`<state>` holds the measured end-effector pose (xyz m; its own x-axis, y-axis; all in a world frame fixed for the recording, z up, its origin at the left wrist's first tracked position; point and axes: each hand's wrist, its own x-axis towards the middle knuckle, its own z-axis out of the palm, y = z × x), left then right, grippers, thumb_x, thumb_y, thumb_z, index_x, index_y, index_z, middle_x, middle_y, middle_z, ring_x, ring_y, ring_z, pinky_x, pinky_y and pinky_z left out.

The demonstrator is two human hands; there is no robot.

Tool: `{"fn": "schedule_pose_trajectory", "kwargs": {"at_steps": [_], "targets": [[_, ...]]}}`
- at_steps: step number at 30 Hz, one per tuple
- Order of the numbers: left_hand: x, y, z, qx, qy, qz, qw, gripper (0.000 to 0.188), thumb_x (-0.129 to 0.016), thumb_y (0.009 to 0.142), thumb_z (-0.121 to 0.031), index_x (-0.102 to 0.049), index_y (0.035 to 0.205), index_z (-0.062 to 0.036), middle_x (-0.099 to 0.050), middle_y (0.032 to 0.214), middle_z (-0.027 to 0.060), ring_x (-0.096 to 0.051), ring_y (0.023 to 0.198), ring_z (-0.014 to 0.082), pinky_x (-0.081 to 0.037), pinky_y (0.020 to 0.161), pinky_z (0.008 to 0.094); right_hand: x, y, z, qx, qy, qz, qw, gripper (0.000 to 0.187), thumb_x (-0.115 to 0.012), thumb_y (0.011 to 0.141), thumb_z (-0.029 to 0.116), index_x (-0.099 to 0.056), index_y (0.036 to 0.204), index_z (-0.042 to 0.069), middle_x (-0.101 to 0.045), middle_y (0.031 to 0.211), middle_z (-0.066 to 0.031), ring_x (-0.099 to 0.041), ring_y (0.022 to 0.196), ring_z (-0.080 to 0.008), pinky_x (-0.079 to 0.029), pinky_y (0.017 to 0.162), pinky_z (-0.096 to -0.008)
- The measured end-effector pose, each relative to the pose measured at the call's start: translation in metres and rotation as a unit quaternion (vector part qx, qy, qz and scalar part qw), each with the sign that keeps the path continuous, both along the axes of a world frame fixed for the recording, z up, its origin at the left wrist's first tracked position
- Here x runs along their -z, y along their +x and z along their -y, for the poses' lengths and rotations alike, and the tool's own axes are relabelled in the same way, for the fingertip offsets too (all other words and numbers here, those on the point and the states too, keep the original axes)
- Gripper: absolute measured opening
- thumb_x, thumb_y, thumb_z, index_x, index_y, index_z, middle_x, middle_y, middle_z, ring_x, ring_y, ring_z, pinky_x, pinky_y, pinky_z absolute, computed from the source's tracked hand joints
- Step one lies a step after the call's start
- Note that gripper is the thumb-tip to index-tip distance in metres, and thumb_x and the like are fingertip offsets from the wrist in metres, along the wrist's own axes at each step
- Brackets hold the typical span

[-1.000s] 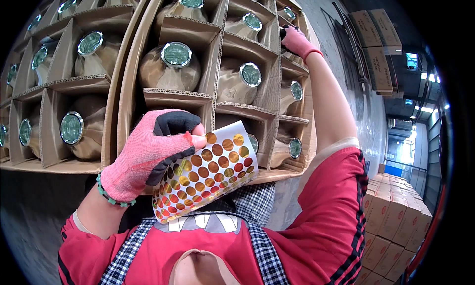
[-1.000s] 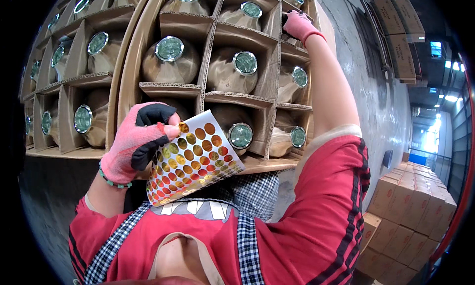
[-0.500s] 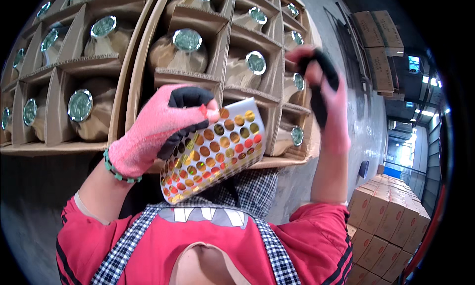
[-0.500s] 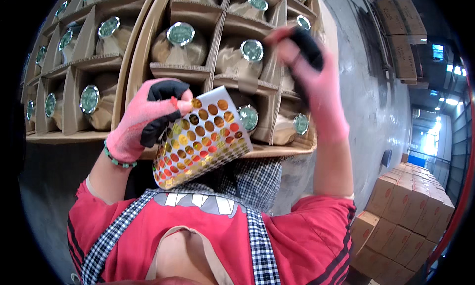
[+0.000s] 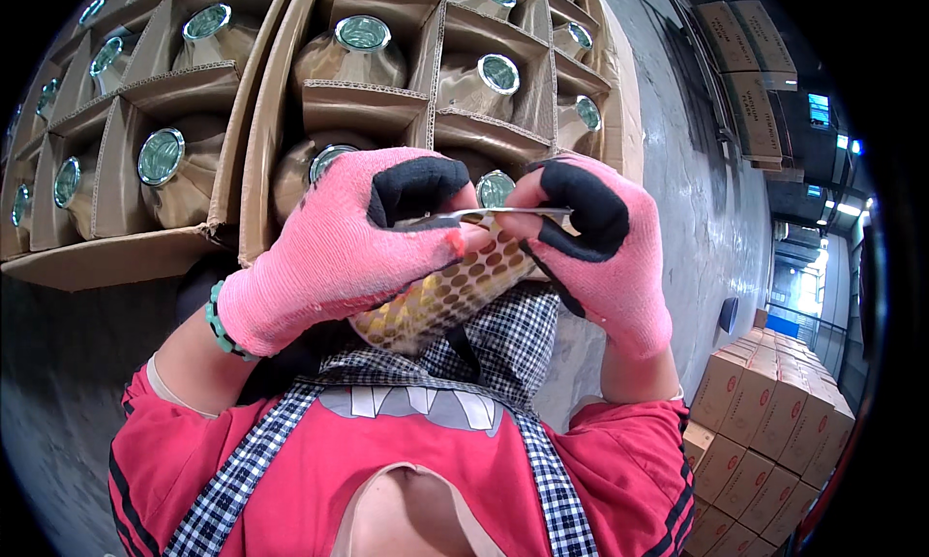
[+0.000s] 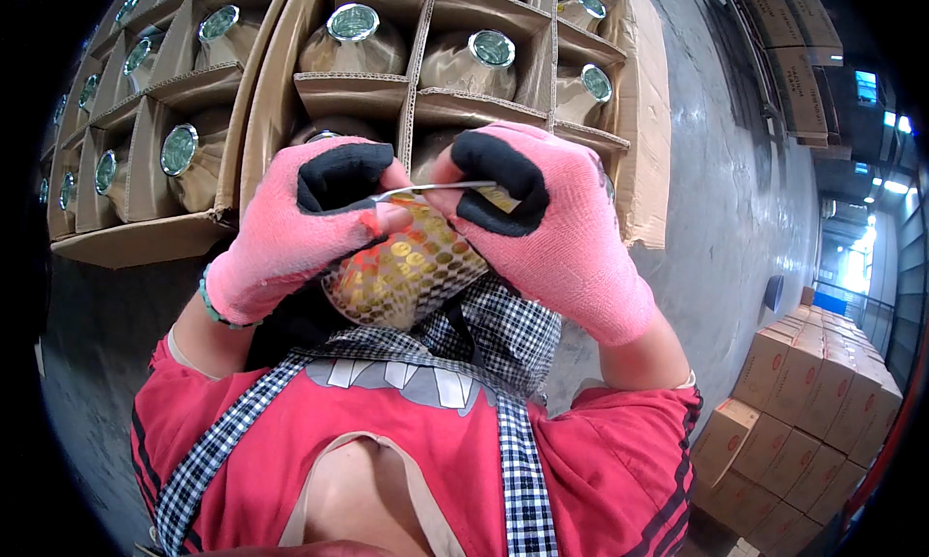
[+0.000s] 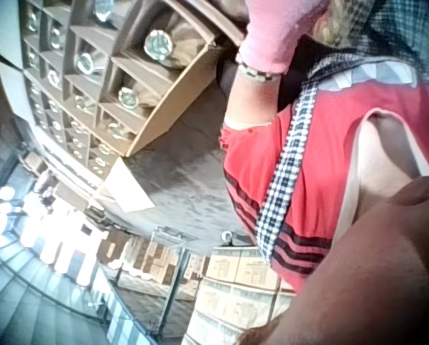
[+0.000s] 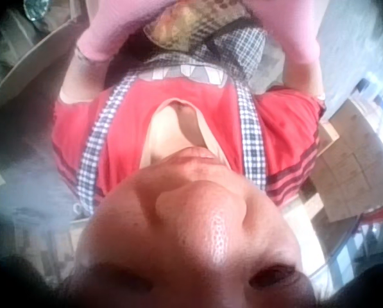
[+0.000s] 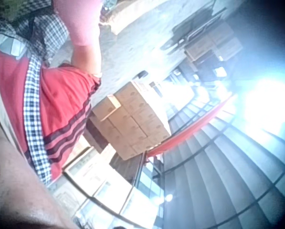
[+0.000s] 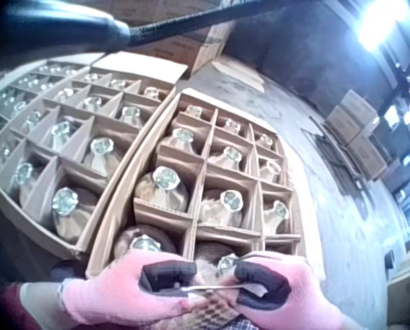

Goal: The person applies round stickers to the tops of glass jars arranged in cardboard boxes. They peel stickers from a sheet and place them on each jar one by one, working across multiple boxes.

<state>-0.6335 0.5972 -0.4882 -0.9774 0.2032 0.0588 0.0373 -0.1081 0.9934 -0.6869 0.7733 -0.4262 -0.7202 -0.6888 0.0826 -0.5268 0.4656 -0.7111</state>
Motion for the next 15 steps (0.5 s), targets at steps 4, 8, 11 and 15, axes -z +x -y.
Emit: {"fn": "schedule_pose_trajectory", "kwargs": {"at_steps": [4,8,11,15], "targets": [[0.0072,0.0022,-0.0028,-0.025,0.035,-0.023,0.999,0.021,-0.065,0.073,-0.014,-0.057,0.082,0.0028,-0.057,0.072,0.0020,-0.047,0.069,0.0046,-0.042,0.065,0.0214,0.0028,0.0005,-0.0035,0.019,0.013,-0.022,0.999,0.017,-0.065,0.064,0.002,-0.056,0.079,0.002,-0.054,0.074,-0.0113,-0.053,0.069,-0.0278,-0.043,0.063,-0.0314],[0.0041,0.0022,-0.0006,-0.007,0.037,0.039,0.999,0.020,-0.065,0.073,-0.014,-0.058,0.082,0.0028,-0.058,0.072,0.0012,-0.048,0.070,0.0037,-0.043,0.065,0.0207,0.0016,-0.0014,0.0003,-0.056,0.041,-0.162,0.984,0.024,-0.065,0.060,0.002,-0.058,0.082,0.006,-0.055,0.083,-0.0095,-0.054,0.077,-0.0275,-0.044,0.069,-0.0344],[0.0034,0.0014,0.0010,-0.007,0.055,0.053,0.997,0.021,-0.065,0.074,-0.015,-0.058,0.082,0.0027,-0.058,0.072,0.0007,-0.048,0.070,0.0031,-0.043,0.064,0.0201,0.0026,-0.0035,0.0025,-0.089,0.084,-0.253,0.960,0.022,-0.067,0.057,0.003,-0.059,0.078,0.004,-0.057,0.078,-0.0074,-0.056,0.075,-0.0246,-0.045,0.070,-0.0336],[0.0063,-0.0033,0.0029,-0.020,0.041,0.069,0.997,0.022,-0.065,0.074,-0.017,-0.059,0.083,0.0025,-0.057,0.071,-0.0001,-0.048,0.070,0.0028,-0.042,0.063,0.0197,0.0043,-0.0066,0.0034,-0.121,0.094,-0.293,0.944,0.025,-0.067,0.055,0.006,-0.058,0.077,0.006,-0.056,0.082,-0.0069,-0.056,0.081,-0.0258,-0.044,0.075,-0.0354]]}}
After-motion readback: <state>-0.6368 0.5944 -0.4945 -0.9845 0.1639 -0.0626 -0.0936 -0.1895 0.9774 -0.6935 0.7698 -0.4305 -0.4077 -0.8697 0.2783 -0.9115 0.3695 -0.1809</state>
